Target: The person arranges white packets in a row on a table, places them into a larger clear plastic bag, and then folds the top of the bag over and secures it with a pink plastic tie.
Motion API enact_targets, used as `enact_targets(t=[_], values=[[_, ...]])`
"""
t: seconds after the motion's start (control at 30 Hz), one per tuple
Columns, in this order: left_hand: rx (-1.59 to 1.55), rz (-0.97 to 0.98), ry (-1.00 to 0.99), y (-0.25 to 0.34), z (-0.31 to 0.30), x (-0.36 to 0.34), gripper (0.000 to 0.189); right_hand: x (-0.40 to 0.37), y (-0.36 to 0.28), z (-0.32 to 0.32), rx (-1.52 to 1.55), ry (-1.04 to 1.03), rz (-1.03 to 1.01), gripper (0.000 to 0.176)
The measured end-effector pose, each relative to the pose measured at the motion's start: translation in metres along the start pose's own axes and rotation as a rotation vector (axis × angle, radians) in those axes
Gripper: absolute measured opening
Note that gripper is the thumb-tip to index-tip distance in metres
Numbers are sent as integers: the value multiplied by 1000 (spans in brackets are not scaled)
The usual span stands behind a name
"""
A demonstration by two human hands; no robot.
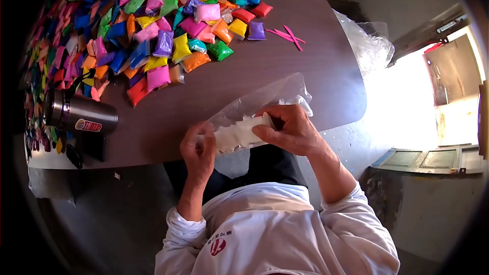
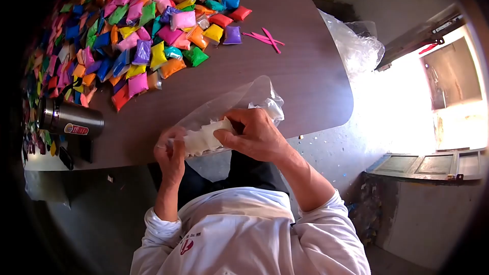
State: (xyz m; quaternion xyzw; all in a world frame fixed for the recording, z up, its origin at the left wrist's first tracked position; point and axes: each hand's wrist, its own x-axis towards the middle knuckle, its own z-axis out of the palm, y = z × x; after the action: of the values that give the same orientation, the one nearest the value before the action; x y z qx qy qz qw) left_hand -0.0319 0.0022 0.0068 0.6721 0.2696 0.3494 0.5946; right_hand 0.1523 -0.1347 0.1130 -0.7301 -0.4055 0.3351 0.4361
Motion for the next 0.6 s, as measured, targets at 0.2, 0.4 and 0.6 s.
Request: enact_targets(t=[0.2, 0.4, 0.6], values=[[77, 91, -2, -6, -1, 2, 25, 2, -5, 2, -168, 103, 23, 30], [-23, -13, 9, 0, 1, 0, 25, -3, -10, 7, -356, 196, -114, 26], [-16, 47, -14, 0, -1, 1, 23, -7, -7, 12, -467, 177, -186, 23]])
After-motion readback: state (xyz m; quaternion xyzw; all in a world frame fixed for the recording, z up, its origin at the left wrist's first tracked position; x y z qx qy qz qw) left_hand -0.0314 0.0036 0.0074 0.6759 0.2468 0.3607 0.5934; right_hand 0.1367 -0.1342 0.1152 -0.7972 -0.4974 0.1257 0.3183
